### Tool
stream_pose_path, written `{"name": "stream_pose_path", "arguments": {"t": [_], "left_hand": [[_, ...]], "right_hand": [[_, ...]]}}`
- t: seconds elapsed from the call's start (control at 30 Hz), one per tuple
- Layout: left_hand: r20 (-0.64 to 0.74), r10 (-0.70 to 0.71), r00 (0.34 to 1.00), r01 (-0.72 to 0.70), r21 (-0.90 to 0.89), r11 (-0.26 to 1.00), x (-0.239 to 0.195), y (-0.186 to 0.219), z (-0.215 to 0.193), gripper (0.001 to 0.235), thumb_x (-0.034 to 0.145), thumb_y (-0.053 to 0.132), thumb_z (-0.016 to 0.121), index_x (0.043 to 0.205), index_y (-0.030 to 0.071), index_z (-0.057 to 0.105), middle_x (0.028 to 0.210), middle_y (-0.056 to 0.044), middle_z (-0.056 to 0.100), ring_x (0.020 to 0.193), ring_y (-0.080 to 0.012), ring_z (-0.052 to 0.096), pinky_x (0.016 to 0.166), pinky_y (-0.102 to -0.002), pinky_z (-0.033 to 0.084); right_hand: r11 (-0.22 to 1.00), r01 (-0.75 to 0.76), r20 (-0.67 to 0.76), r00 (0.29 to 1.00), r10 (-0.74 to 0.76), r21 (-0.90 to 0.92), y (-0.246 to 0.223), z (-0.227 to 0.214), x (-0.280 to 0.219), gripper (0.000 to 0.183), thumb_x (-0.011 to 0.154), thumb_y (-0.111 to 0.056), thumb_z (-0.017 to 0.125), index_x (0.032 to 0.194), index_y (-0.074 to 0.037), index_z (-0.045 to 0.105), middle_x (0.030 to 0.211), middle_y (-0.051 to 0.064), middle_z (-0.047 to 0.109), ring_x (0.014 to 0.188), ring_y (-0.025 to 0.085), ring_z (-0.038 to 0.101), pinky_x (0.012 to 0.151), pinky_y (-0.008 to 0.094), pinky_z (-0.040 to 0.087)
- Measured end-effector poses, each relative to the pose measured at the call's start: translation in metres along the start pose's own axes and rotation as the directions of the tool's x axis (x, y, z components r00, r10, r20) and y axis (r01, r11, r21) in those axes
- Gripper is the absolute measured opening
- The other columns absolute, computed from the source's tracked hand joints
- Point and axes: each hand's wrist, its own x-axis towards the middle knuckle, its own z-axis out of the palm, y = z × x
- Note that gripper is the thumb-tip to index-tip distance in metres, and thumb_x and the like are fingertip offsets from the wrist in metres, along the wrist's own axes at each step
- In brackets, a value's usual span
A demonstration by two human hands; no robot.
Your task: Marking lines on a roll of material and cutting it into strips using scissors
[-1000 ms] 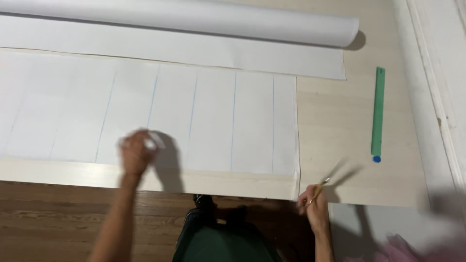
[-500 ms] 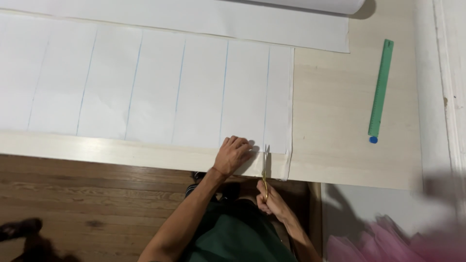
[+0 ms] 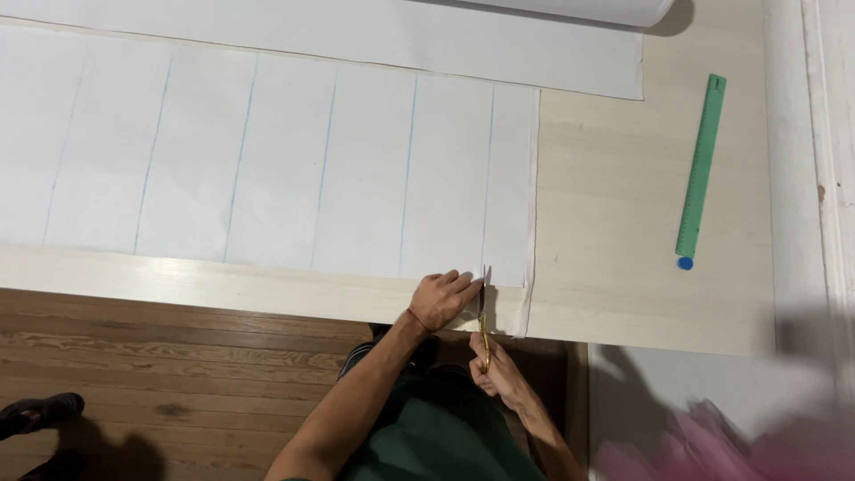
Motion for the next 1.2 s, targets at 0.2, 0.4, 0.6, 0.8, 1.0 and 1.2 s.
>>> {"name": "stream_pose_path", "arguments": {"t": [0.2, 0.4, 0.6, 0.8, 1.0, 1.2], "left_hand": [[0.008, -0.022, 1.0, 0.022, 0.041, 0.999, -0.004, 0.003, 0.005, 0.031, 0.108, 0.016, 0.086, 0.138, 0.012, 0.079, 0.103, 0.001, 0.074, 0.075, -0.016, 0.068, 0.048, -0.036, 0.058], [-0.04, -0.008, 0.999, 0.011, 0.076, 0.997, -0.001, 0.001, 0.007, 0.022, 0.108, 0.012, 0.084, 0.13, 0.012, 0.081, 0.099, 0.001, 0.071, 0.074, -0.0152, 0.066, 0.048, -0.035, 0.056], [-0.06, 0.007, 0.998, 0.0, 0.114, 0.994, 0.002, 0.0, 0.001, 0.021, 0.109, 0.012, 0.083, 0.13, 0.013, 0.08, 0.102, 0.002, 0.071, 0.075, -0.0145, 0.064, 0.047, -0.034, 0.055], [-0.093, 0.001, 0.996, 0.01, 0.12, 0.993, 0.007, 0.004, -0.005, 0.015, 0.109, 0.01, 0.08, 0.123, 0.014, 0.081, 0.105, 0.003, 0.071, 0.079, -0.0162, 0.061, 0.047, -0.034, 0.05], [-0.052, 0.012, 0.999, -0.008, 0.088, 0.996, -0.003, 0.001, 0.008, 0.014, 0.112, 0.009, 0.071, 0.124, 0.012, 0.079, 0.106, 0.001, 0.072, 0.08, -0.0164, 0.062, 0.047, -0.035, 0.053], [-0.08, 0.045, 0.996, -0.039, 0.068, 0.997, 0.006, -0.001, -0.003, 0.013, 0.111, 0.008, 0.073, 0.123, 0.011, 0.079, 0.102, 0.0, 0.069, 0.077, -0.0162, 0.063, 0.048, -0.035, 0.053]], "right_hand": [[0.999, -0.033, 0.008, 0.999, 0.034, -0.018, -0.012, 0.0, -0.007, 0.058, 0.113, -0.074, 0.049, 0.111, -0.016, 0.052, 0.055, 0.0, 0.042, 0.044, 0.009, 0.025, 0.044, 0.027, 0.016], [0.999, -0.049, 0.007, 0.999, 0.049, -0.007, -0.018, 0.001, -0.007, 0.065, 0.11, -0.075, 0.05, 0.122, -0.011, 0.059, 0.054, -0.001, 0.04, 0.043, 0.008, 0.024, 0.043, 0.026, 0.016], [0.999, -0.037, 0.0, 0.999, 0.037, 0.006, -0.016, 0.002, -0.004, 0.058, 0.113, -0.074, 0.054, 0.1, -0.018, 0.048, 0.054, 0.001, 0.043, 0.042, 0.009, 0.026, 0.041, 0.026, 0.017], [0.999, -0.031, -0.019, 0.999, 0.032, 0.041, -0.017, 0.007, -0.011, 0.057, 0.114, -0.073, 0.056, 0.099, -0.018, 0.044, 0.054, 0.0, 0.041, 0.042, 0.009, 0.024, 0.04, 0.025, 0.017], [0.998, 0.0, -0.02, 1.0, 0.001, 0.058, -0.013, 0.014, -0.007, 0.058, 0.115, -0.071, 0.056, 0.094, -0.018, 0.042, 0.052, 0.001, 0.039, 0.041, 0.009, 0.022, 0.039, 0.028, 0.017], [0.992, -0.072, -0.07, 0.994, 0.08, 0.103, -0.03, 0.019, -0.007, 0.08, 0.108, -0.074, 0.052, 0.139, -0.002, 0.065, 0.051, -0.001, 0.035, 0.041, 0.008, 0.02, 0.041, 0.026, 0.014]]}}
